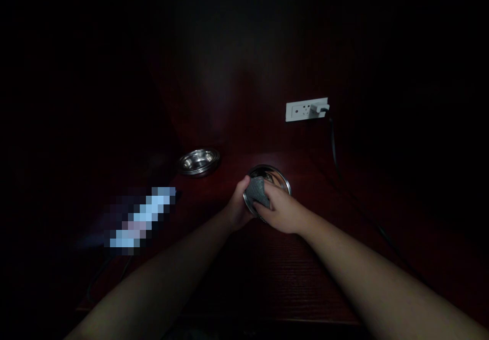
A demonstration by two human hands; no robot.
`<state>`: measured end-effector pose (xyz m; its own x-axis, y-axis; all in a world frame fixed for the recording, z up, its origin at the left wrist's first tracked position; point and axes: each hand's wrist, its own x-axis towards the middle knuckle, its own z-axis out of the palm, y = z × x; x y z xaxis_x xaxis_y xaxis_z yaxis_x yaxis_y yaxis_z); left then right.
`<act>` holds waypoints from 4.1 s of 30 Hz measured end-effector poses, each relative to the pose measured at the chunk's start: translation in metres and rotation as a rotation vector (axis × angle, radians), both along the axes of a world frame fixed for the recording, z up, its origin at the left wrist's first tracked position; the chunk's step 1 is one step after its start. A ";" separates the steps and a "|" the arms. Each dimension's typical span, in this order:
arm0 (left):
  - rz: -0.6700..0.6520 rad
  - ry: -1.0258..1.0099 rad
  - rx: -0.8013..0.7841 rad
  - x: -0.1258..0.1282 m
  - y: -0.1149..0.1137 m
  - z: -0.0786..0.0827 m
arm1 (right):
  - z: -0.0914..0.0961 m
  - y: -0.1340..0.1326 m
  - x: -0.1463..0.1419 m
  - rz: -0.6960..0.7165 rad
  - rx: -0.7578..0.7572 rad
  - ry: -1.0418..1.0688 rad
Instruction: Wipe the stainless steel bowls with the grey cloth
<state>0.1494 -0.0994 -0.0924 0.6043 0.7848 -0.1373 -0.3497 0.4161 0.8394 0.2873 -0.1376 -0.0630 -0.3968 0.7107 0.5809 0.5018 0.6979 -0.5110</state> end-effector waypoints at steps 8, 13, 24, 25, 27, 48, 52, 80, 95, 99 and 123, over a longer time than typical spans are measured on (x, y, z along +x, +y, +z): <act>0.000 0.032 -0.009 0.001 -0.002 0.006 | -0.006 0.008 0.002 -0.100 0.078 -0.137; 0.008 0.050 -0.006 0.002 -0.004 0.008 | -0.003 0.008 0.004 -0.271 0.060 -0.302; 0.038 0.042 -0.025 0.003 -0.004 0.007 | 0.008 0.008 0.013 -0.259 -0.085 -0.547; 0.036 0.047 -0.022 0.003 -0.004 0.006 | 0.008 0.007 0.013 -0.228 -0.091 -0.535; 0.039 0.054 -0.014 0.003 -0.003 0.005 | 0.009 0.006 0.012 -0.156 -0.108 -0.497; 0.061 0.004 0.035 0.003 -0.002 -0.003 | -0.004 0.006 -0.001 -0.076 -0.247 0.218; 0.065 -0.001 0.002 0.002 -0.003 0.000 | -0.005 0.009 -0.002 -0.034 -0.338 0.367; -0.034 -0.087 -0.006 0.000 0.000 0.006 | 0.013 0.003 0.004 0.020 -0.101 -0.075; 0.051 -0.082 -0.101 0.001 -0.002 0.010 | 0.001 0.011 0.014 -0.466 0.089 -0.451; 0.053 -0.060 -0.075 0.002 -0.002 0.010 | 0.009 0.009 0.016 -0.524 0.030 -0.581; 0.085 -0.087 -0.083 0.002 -0.007 0.014 | 0.026 0.022 0.046 -0.788 0.124 0.487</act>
